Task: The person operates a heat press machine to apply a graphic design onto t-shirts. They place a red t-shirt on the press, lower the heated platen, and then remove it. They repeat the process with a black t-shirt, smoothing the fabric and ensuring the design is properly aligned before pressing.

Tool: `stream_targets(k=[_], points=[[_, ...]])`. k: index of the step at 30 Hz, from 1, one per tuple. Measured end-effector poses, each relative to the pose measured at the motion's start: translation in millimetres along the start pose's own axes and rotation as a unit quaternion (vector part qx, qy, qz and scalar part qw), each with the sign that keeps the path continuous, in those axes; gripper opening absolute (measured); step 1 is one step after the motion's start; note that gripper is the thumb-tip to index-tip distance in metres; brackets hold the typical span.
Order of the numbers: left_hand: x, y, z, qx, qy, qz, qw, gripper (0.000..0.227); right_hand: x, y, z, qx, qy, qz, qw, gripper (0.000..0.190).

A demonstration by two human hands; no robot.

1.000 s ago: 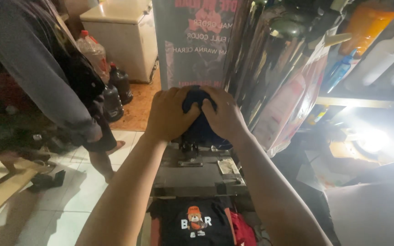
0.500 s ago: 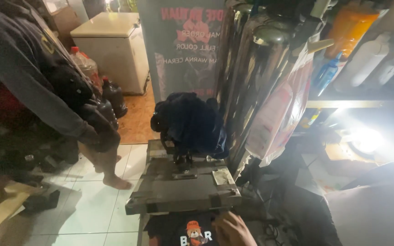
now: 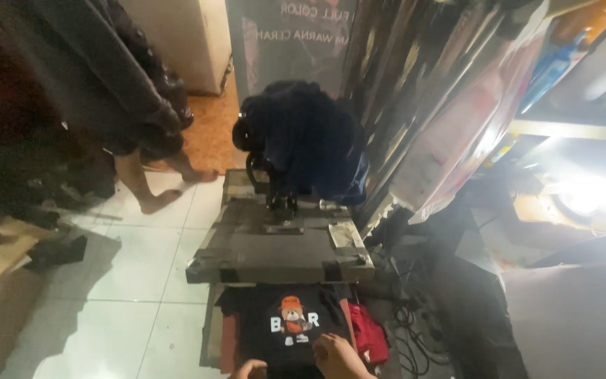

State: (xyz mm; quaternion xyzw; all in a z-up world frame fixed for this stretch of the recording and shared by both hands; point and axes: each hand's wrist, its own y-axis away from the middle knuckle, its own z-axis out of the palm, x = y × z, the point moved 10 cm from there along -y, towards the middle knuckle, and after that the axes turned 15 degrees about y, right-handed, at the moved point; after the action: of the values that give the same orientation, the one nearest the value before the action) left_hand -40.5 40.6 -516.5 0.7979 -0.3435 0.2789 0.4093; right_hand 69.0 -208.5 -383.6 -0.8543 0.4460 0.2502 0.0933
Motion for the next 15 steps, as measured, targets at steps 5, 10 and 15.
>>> stream_targets(k=[5,10,15], points=[[39.5,30.7,-11.7,-0.111,0.009,-0.157,0.981,0.019,35.4,9.4,40.2,-0.149,0.070,0.205,0.965,0.026],[10.1,-42.1,1.0,0.060,-0.096,0.030,0.993,0.055,68.6,-14.0,87.4,-0.022,0.198,0.146,0.969,0.036],[15.2,-50.0,9.3,0.164,-0.098,0.130,0.973,0.060,70.1,-10.9,100.8,0.077,0.209,0.149,0.964,0.048]])
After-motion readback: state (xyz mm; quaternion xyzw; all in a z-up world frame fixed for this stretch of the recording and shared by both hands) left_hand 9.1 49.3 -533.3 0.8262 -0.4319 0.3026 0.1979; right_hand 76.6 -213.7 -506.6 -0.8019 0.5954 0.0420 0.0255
